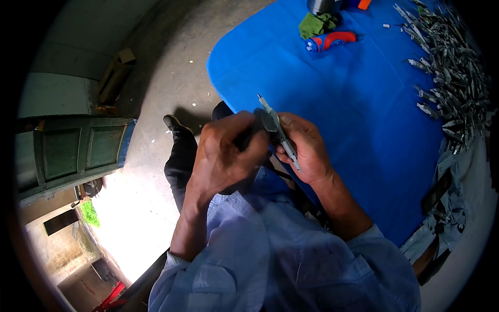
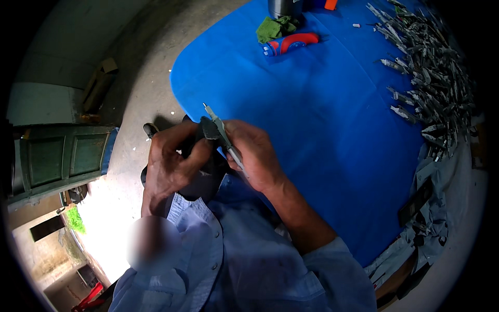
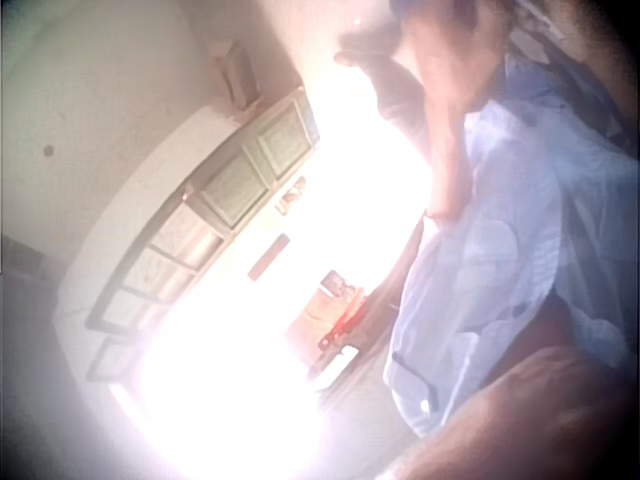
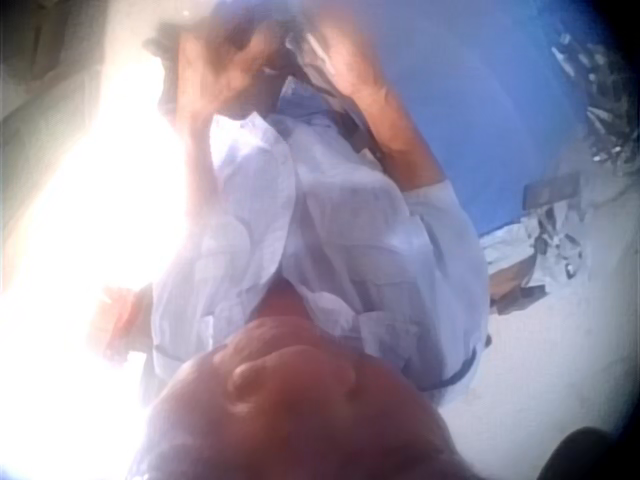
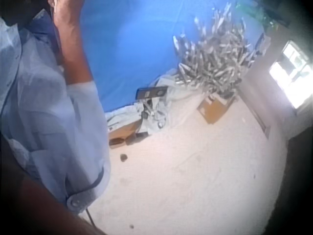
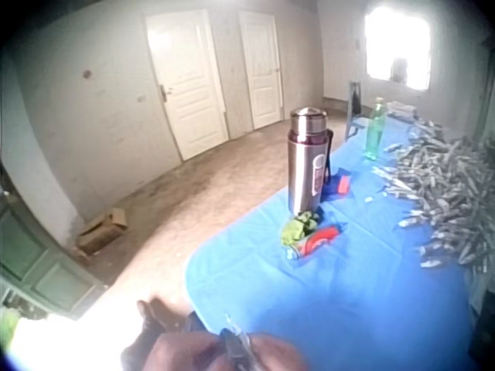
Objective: The person wipes a small metal component with a cloth and then fits a clear tube onto its end.
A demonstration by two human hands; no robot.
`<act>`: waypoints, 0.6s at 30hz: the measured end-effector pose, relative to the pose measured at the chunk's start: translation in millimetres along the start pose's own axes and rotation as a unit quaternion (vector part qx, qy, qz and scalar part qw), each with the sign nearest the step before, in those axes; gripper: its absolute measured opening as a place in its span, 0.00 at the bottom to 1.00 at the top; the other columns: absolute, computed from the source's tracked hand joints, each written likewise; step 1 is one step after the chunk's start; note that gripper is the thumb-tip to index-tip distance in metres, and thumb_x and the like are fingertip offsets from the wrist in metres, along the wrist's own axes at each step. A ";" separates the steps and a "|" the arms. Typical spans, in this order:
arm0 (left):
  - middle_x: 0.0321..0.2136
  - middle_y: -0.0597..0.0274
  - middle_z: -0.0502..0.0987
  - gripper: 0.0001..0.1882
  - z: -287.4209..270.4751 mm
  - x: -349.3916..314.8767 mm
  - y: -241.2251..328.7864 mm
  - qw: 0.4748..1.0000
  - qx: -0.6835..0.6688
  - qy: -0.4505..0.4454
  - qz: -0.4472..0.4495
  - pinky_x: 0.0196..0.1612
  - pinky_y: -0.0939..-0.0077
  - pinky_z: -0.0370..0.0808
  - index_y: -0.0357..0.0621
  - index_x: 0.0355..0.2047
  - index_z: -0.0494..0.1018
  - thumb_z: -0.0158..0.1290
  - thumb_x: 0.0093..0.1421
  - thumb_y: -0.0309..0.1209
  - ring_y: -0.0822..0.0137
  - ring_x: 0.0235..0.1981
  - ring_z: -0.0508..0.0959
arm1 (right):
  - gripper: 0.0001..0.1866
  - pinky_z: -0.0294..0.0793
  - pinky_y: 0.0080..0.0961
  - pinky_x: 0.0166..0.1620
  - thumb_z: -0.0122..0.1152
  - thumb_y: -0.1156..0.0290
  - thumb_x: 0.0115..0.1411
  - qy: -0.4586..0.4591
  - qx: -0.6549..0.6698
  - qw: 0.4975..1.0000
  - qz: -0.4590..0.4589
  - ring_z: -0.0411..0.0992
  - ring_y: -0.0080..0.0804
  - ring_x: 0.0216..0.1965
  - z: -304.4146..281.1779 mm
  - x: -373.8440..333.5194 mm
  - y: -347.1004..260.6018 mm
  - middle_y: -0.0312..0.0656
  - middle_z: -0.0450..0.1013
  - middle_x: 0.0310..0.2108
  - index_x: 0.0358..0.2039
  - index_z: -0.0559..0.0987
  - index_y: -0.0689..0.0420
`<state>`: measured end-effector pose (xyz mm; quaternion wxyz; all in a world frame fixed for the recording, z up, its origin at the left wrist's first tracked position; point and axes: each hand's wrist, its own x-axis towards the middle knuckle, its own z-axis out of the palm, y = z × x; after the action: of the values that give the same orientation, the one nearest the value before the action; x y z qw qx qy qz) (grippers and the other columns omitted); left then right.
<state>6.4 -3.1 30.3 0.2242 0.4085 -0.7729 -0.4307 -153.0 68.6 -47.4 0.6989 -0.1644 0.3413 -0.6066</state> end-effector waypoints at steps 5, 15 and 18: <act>0.19 0.52 0.75 0.03 8.9 -3.9 10.1 0.999 -0.011 -0.022 0.020 0.25 0.66 0.71 0.34 0.28 0.75 0.56 0.56 0.23 0.63 0.19 0.76 | 0.18 0.59 0.14 0.23 0.48 0.62 0.75 0.002 -0.012 1.000 0.001 0.62 0.12 0.22 2.1 -1.5 -7.0 0.28 0.70 0.26 0.48 0.81 0.61; 0.23 0.50 0.76 0.05 24.9 -24.7 15.7 0.995 0.015 -0.091 0.030 0.29 0.58 0.74 0.37 0.28 0.74 0.59 0.54 0.24 0.48 0.24 0.78 | 0.19 0.62 0.15 0.33 0.50 0.62 0.75 0.009 -0.040 0.999 -0.029 0.61 0.11 0.28 1.8 1.5 -1.8 0.26 0.68 0.27 0.48 0.82 0.65; 0.23 0.50 0.76 0.05 27.2 -29.3 18.8 0.993 0.023 -0.105 0.040 0.29 0.56 0.74 0.38 0.28 0.74 0.59 0.54 0.25 0.48 0.24 0.78 | 0.23 0.63 0.14 0.31 0.47 0.59 0.76 -0.006 -0.073 0.997 -0.019 0.63 0.13 0.26 0.5 0.9 -4.3 0.29 0.69 0.26 0.51 0.79 0.69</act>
<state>-4.2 39.7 32.1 0.1491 0.3348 -0.8176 -0.4441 -155.8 66.7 -44.6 0.6756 -0.2244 0.3775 -0.5921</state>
